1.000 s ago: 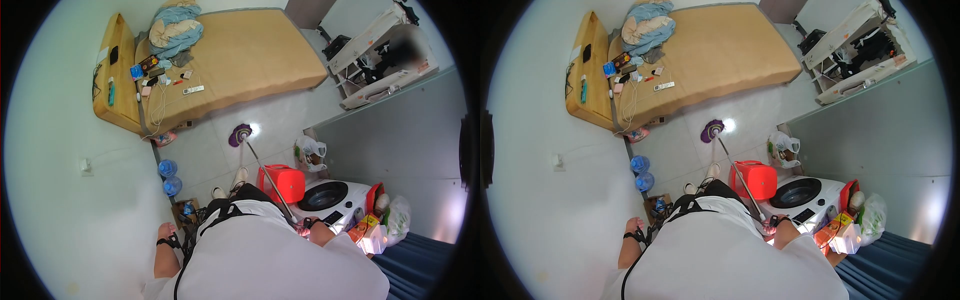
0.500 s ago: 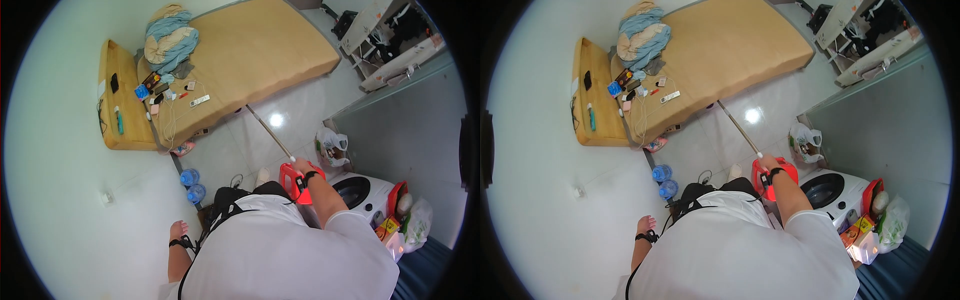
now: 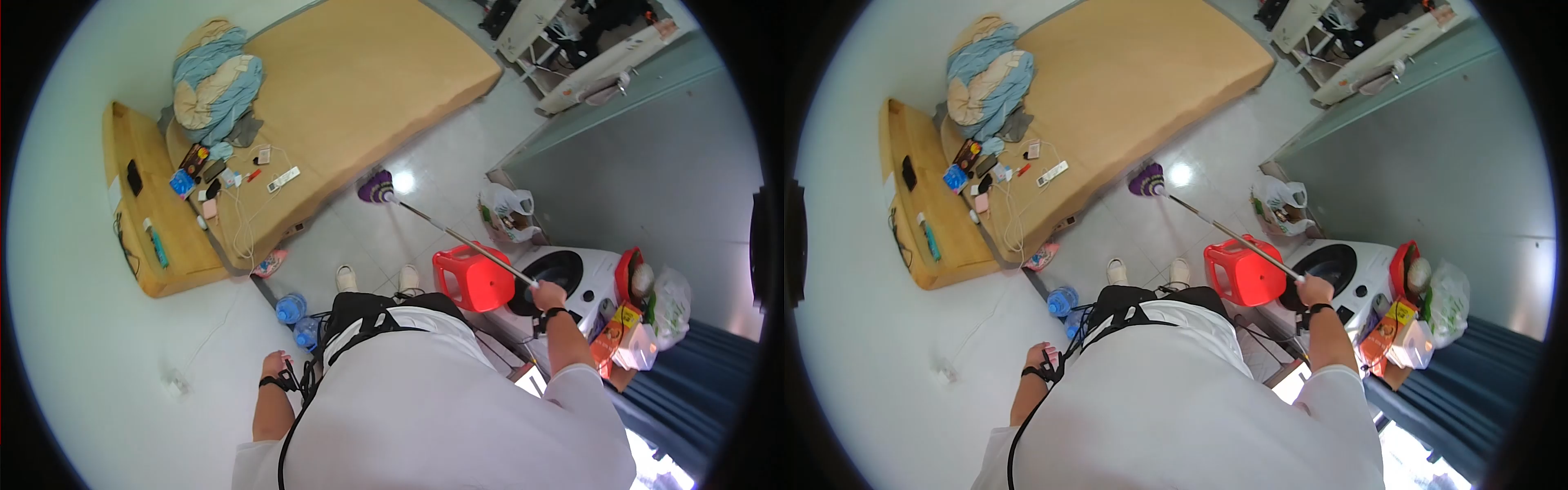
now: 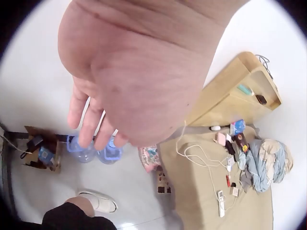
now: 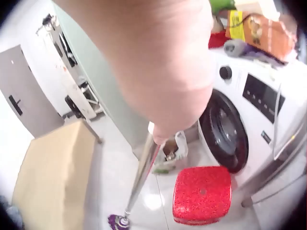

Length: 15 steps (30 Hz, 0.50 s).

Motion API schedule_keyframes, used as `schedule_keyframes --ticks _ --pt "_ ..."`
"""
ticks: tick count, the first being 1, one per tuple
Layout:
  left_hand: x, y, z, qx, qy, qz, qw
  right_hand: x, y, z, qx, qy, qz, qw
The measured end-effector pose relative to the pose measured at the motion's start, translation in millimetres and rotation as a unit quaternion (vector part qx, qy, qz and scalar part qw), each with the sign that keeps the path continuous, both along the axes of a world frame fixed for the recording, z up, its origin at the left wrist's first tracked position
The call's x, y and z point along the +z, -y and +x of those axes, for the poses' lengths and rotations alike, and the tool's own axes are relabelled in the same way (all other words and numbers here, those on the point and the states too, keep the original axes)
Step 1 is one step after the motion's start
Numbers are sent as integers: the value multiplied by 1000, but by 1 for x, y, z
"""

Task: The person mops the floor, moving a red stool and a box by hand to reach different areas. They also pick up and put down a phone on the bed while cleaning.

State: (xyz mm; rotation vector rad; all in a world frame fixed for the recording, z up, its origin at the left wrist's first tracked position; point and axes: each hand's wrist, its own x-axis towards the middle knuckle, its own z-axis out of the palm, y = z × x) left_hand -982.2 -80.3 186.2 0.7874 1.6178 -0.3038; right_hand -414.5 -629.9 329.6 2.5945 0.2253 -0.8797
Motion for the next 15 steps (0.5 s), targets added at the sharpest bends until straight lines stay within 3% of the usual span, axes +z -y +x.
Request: schedule_keyframes --ticks 3,5,8,11,15 --pt "-14 -66 28 -80 23 24 996 58 16 -5 0 63 -60 996" --pt "-2 -98 66 -115 19 40 992 94 19 -12 -8 92 -79 993" --pt "-13 -142 109 -148 73 81 983 139 15 -26 30 129 -85 988" --pt "-19 -163 147 -191 109 79 972 172 23 -54 -6 134 -80 988" --pt "-23 -165 171 -218 126 72 965 185 42 -92 -27 144 -83 986"
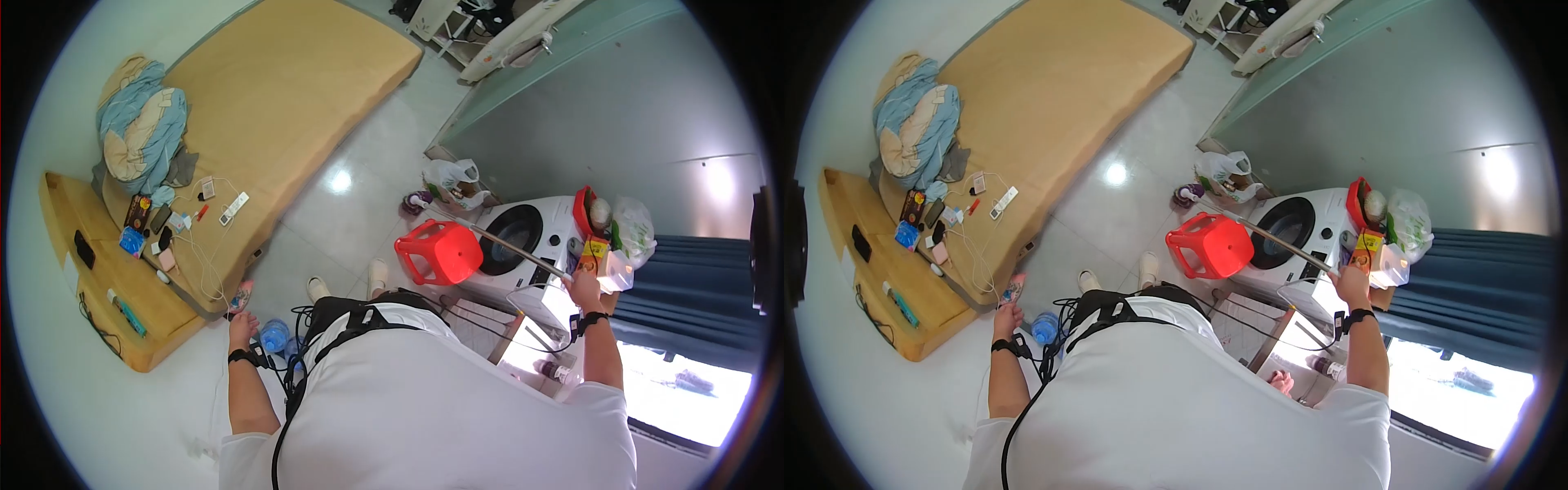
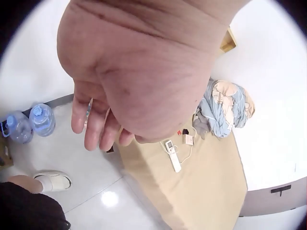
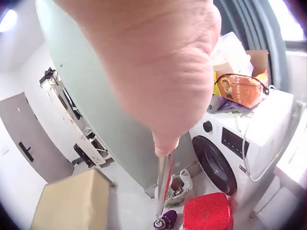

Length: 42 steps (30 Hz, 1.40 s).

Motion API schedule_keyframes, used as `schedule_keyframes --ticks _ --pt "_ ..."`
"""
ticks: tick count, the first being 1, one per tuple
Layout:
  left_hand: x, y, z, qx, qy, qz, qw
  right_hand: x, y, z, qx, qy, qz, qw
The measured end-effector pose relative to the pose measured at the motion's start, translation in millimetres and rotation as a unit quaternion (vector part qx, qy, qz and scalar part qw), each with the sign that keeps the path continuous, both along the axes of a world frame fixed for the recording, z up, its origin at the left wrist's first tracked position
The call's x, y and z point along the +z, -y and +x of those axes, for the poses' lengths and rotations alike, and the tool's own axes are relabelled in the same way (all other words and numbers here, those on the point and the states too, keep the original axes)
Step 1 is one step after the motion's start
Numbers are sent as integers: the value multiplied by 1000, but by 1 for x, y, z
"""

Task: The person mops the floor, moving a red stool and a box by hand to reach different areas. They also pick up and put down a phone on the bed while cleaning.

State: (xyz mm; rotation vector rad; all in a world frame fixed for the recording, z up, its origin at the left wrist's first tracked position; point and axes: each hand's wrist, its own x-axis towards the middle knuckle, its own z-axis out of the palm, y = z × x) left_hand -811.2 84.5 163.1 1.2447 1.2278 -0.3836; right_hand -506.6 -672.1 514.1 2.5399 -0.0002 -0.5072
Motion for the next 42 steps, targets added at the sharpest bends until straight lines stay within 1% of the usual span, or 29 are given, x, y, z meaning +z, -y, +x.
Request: schedule_keyframes --ticks 1,3,6,7,8,10,12,14,16,18,20,22,23,24,26,27,28,29,30,31,33,34,35,36,37,38,39,41,42 --pt "-10 -1 0 -5 3 -2 1000 1 -3 -7 -44 -6 10 999" --pt "-34 -7 -18 -16 -18 -52 998 -9 -6 -22 -61 -3 21 998" --pt "-24 -3 -33 -32 -55 -68 996 -17 -33 -40 -104 -9 51 993" --pt "-21 -3 -35 -38 -74 -75 994 -26 -36 -46 -97 -7 65 993" --pt "-19 -3 -38 -43 -73 -72 994 -39 -37 -53 -91 -6 78 993" --pt "-15 -4 -47 -33 -96 -64 993 -62 -45 -66 -134 -8 122 983" --pt "-15 -9 -51 -30 -108 -57 992 -79 -65 -81 -195 -51 139 970" --pt "-10 -12 -51 -20 -90 -50 994 -109 -71 -99 -211 -63 165 961" --pt "0 -14 -49 -17 -81 -45 996 -162 -63 -123 -184 -108 153 965" --pt "9 -16 -46 -16 -71 -41 997 -186 -80 -156 -258 -78 193 944" --pt "13 -17 -43 -12 -73 -40 996 -200 -88 -178 -286 -164 191 925" --pt "19 -21 -47 -16 -68 -39 997 -228 -68 -215 -314 -210 173 909" --pt "29 -22 -42 -21 -82 -37 996 -229 -58 -234 -314 -212 185 907" --pt "30 -25 -44 -18 -79 -33 996 -228 -46 -252 -317 -213 195 903" --pt "32 -29 -48 -20 -80 -18 996 -238 -11 -283 -393 -292 131 862" --pt "35 -32 -51 -24 -86 -16 996 -266 34 -340 -397 -297 132 858" --pt "37 -32 -55 -30 -87 -13 996 -296 70 -362 -441 -118 177 872" --pt "40 -32 -58 -33 -86 -10 996 -305 176 -427 -467 67 215 855" --pt "40 -32 -61 -33 -85 -8 996 -300 165 -419 -467 66 217 855" --pt "40 -32 -66 -27 -98 -6 995 -299 133 -393 -460 -30 209 863" --pt "43 -27 -80 -5 -110 -5 994 -305 84 -334 -423 -221 191 858" --pt "46 -20 -82 2 -106 -2 994 -297 46 -296 -395 -314 174 845" --pt "52 -12 -83 11 -105 6 994 -283 34 -274 -364 -404 155 825" --pt "60 -5 -85 18 -107 15 994 -293 29 -258 -288 -390 194 853" --pt "54 -1 -94 37 -94 4 995 -301 22 -241 -211 -373 232 873" --pt "55 7 -97 60 -108 -5 992 -306 11 -219 -249 -336 232 878" --pt "62 16 -97 62 -117 -3 991 -306 -7 -194 -287 -299 231 880" --pt "72 30 -102 62 -131 0 989 -296 -47 -141 -259 -240 281 892" --pt "77 35 -107 66 -134 4 989 -312 -59 -119 -246 -209 300 898"
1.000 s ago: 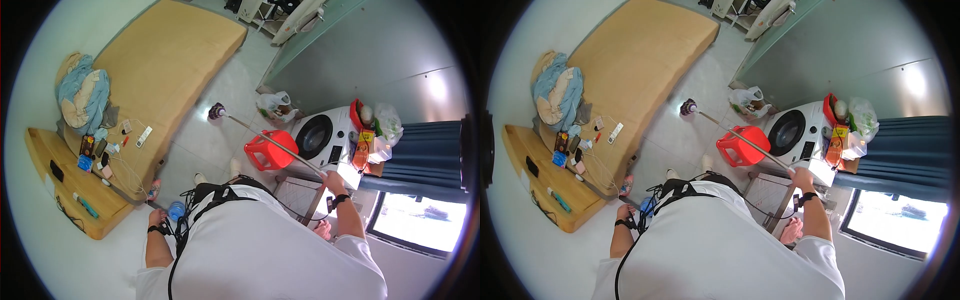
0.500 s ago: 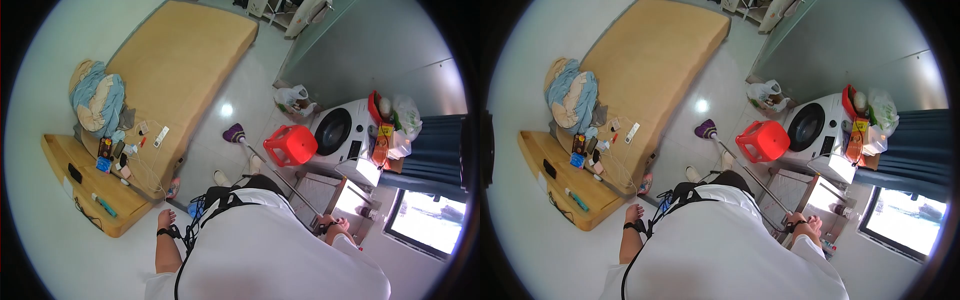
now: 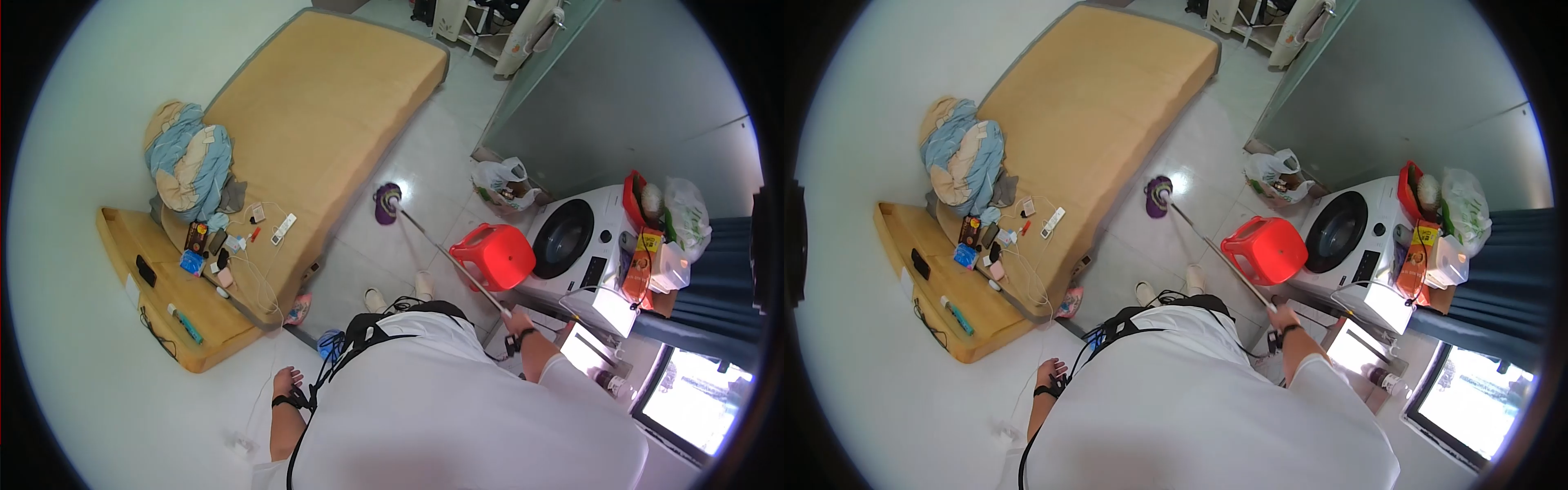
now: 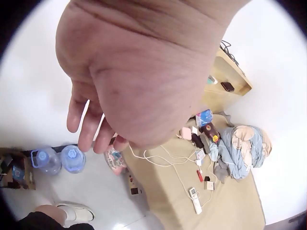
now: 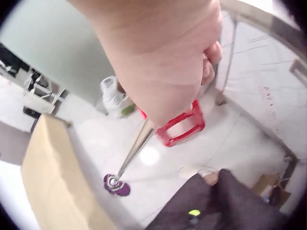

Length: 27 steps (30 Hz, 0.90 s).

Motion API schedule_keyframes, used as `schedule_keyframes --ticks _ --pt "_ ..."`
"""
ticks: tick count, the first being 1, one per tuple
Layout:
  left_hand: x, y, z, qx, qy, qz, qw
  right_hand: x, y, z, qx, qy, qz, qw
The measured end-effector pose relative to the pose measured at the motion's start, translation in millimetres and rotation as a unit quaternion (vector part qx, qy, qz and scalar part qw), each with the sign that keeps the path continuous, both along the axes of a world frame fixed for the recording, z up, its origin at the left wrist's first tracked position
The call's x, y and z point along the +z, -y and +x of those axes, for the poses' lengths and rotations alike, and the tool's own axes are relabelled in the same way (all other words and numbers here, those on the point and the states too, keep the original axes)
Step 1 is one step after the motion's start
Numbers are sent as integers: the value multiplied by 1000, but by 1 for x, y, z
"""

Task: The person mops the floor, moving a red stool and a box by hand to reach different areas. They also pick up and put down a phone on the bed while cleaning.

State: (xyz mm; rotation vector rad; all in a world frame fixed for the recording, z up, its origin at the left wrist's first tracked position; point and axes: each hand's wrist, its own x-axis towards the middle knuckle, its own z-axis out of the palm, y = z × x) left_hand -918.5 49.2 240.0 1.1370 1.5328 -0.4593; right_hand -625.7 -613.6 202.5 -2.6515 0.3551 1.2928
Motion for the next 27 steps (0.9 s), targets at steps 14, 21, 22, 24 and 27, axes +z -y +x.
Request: schedule_keyframes --ticks 14,21,22,24,27 --pt "2 52 -61 129 -2 3 992 -20 -158 197 120 98 62 986" --pt "-21 53 -65 129 9 -9 992 -33 9 73 229 -23 -4 973" --pt "-21 56 -60 131 11 -13 991 -42 33 45 95 -40 -30 994" --pt "-13 54 -44 111 22 1 994 -32 82 -10 56 -160 17 985" --pt "-11 45 -23 68 11 5 998 -27 85 -30 4 -207 25 978"
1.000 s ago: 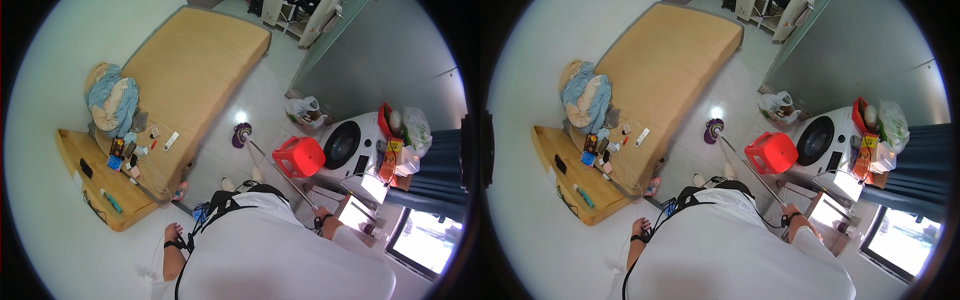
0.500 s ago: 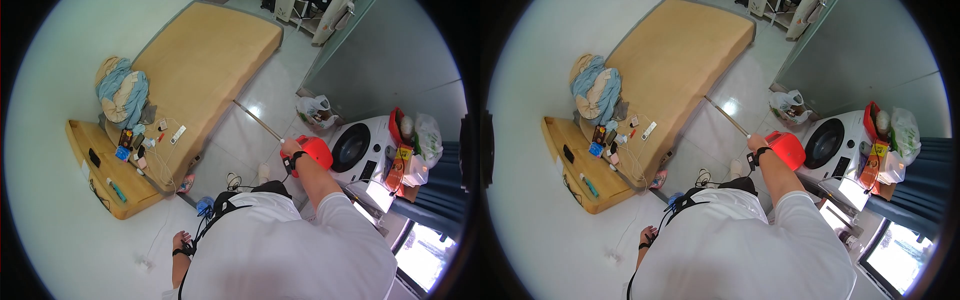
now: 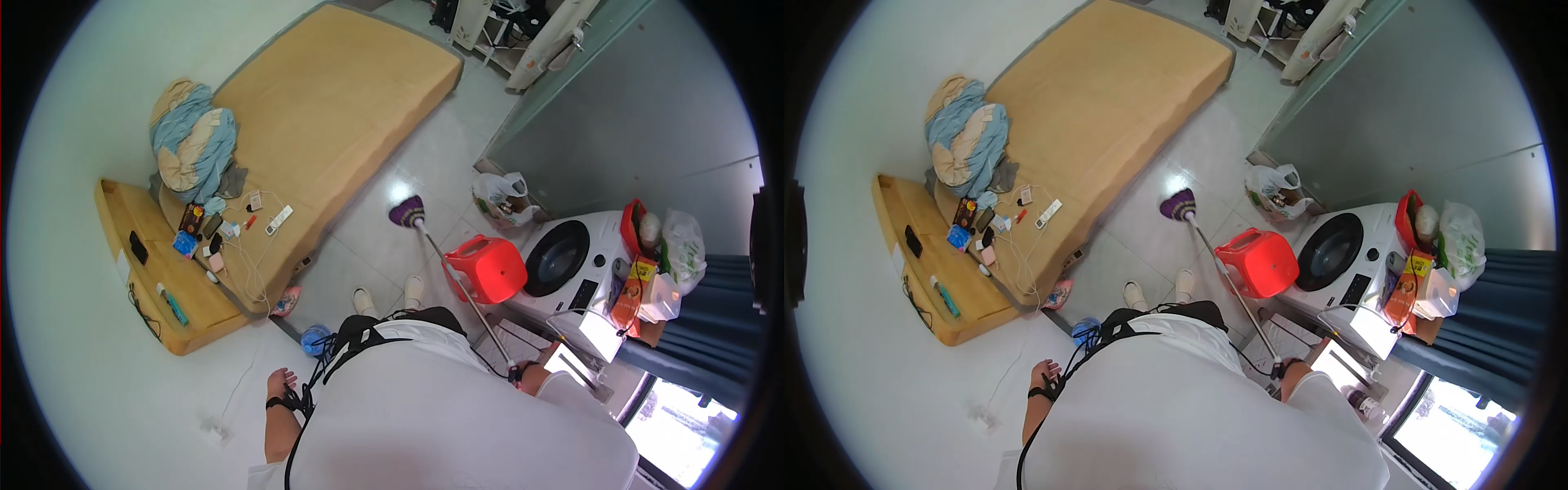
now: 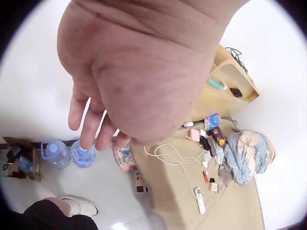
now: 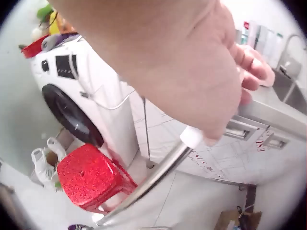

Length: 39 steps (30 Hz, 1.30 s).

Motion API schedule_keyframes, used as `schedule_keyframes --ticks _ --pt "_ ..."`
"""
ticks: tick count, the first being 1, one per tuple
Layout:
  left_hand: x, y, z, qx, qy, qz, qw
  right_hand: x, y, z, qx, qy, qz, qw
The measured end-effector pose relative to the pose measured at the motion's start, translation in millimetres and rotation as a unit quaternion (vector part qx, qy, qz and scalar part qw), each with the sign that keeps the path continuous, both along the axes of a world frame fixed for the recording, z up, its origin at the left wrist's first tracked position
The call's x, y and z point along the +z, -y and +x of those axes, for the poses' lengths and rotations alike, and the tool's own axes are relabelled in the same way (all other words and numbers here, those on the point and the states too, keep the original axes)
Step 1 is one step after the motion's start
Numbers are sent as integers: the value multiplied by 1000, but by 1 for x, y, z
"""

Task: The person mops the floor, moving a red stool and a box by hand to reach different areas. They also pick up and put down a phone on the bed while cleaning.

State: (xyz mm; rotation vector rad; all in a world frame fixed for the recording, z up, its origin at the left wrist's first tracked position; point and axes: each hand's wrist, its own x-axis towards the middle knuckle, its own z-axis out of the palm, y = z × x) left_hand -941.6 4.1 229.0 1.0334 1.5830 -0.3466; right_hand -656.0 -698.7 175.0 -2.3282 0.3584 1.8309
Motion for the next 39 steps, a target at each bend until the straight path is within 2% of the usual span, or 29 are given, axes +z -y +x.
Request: schedule_keyframes --ticks 5,10,12,13,14,15,16,17,18,19,21,23,25,27,29,30,32,34,36,38,39 --pt "1 -14 24 -43 1 10 999 -17 11 -34 -131 -127 0 983" --pt "13 -16 37 -64 21 28 997 -34 9 -51 -254 -254 11 933" --pt "19 -14 36 -68 13 30 997 -34 -26 -17 -442 -156 -14 883" --pt "22 -12 37 -71 6 32 997 -70 -23 1 -245 -82 104 960" --pt "24 -10 36 -69 6 33 997 -125 -17 23 19 34 107 993" --pt "22 -10 27 -57 4 33 998 -47 -80 66 -79 79 16 994" --pt "24 -9 21 -46 2 33 998 -83 -82 86 -11 206 70 976" --pt "24 -9 15 -42 1 35 998 -36 -118 121 -123 149 20 981" --pt "25 -7 9 -35 -2 31 999 -1 -150 149 -130 200 23 971" --pt "28 -5 2 -27 -7 27 999 16 -171 172 -137 250 26 958" --pt "36 3 -8 -8 -14 34 999 7 -193 218 -45 311 31 949" --pt "44 13 -21 8 -23 40 999 3 -216 248 46 328 41 943" --pt "46 21 -34 21 -18 43 999 -11 -235 262 78 340 72 935" --pt "46 29 -46 38 -21 40 998 -20 -242 261 111 353 100 923" --pt "39 37 -57 55 -21 32 998 -5 -253 243 115 223 106 962" --pt "29 39 -67 78 -24 23 996 12 -252 227 74 247 101 961" --pt "16 43 -75 106 -26 9 994 -7 -223 200 50 209 88 973" --pt "5 49 -85 115 -2 8 993 83 -228 175 13 166 68 984" --pt "0 51 -87 91 0 11 996 49 -181 147 114 216 64 968" --pt "-2 51 -78 90 -13 8 996 15 -130 124 204 161 45 965" --pt "2 51 -70 91 -18 5 996 31 -120 115 200 176 58 962"
